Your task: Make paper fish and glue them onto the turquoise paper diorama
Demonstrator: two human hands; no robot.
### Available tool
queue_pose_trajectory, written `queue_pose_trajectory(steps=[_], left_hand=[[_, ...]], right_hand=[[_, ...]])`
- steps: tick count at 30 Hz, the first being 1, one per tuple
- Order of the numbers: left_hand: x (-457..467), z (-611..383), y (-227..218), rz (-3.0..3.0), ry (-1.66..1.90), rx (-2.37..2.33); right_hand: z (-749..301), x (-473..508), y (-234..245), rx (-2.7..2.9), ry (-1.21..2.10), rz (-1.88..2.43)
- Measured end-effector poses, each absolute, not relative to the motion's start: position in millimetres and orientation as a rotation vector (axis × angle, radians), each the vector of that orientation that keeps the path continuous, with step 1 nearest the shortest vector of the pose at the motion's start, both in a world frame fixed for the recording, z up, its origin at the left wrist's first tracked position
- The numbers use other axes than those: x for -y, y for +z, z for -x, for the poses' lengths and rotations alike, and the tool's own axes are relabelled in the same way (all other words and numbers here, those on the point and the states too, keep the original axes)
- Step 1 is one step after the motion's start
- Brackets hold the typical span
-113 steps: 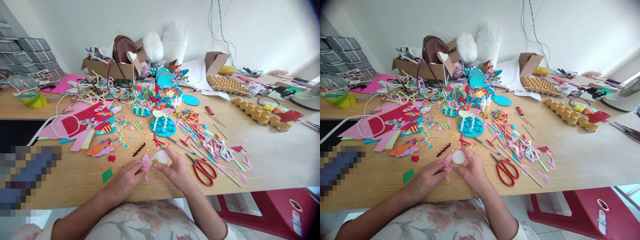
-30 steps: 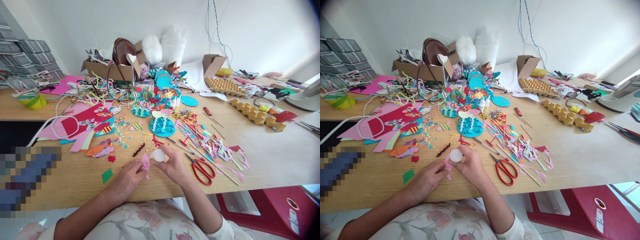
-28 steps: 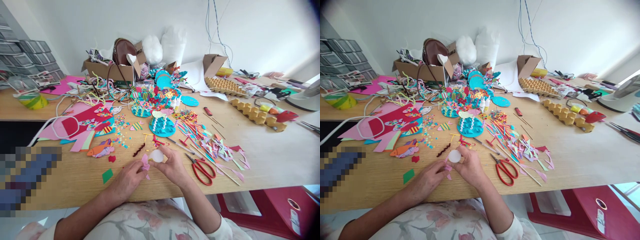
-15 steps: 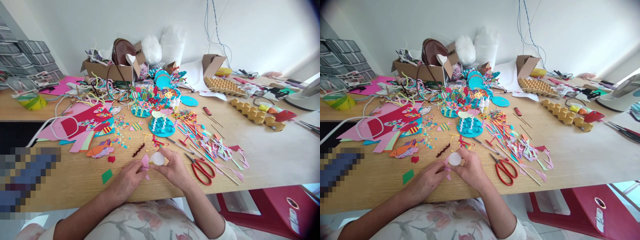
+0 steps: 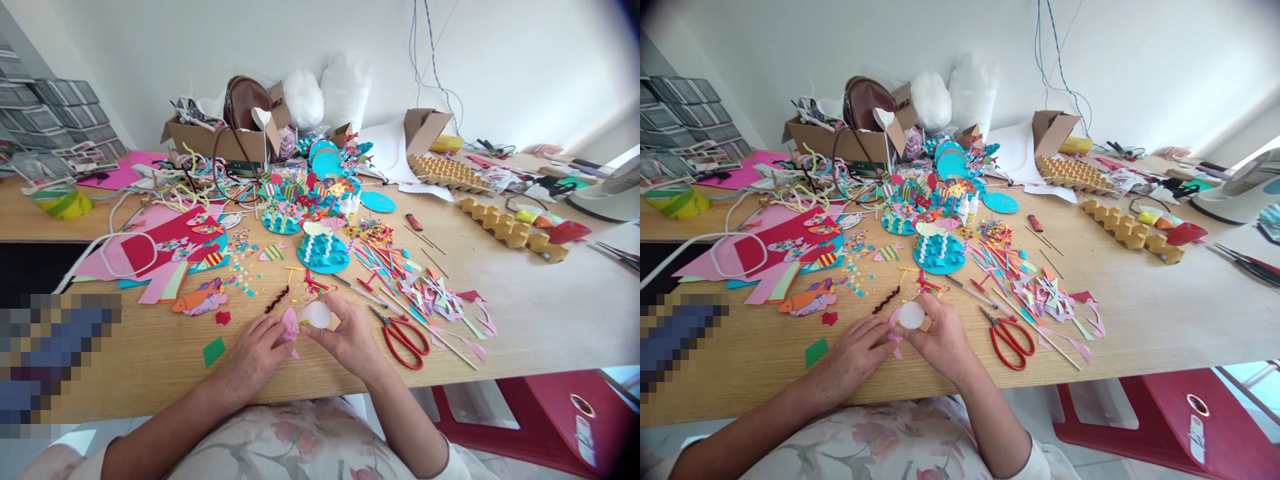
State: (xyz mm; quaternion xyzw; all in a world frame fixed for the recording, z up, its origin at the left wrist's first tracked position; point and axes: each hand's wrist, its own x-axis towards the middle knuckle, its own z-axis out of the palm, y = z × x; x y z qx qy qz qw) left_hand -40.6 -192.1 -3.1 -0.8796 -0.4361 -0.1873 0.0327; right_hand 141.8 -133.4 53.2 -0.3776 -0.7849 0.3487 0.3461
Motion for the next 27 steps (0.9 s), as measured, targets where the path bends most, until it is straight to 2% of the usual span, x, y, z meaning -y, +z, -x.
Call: queue_pose_trajectory(steps=[27], left_hand=[[197.0,41.5,-3.1,2.678,-0.516,1.352]], right_hand=[[-136.7,128.8,47.0,2.063,0.928,0.976]])
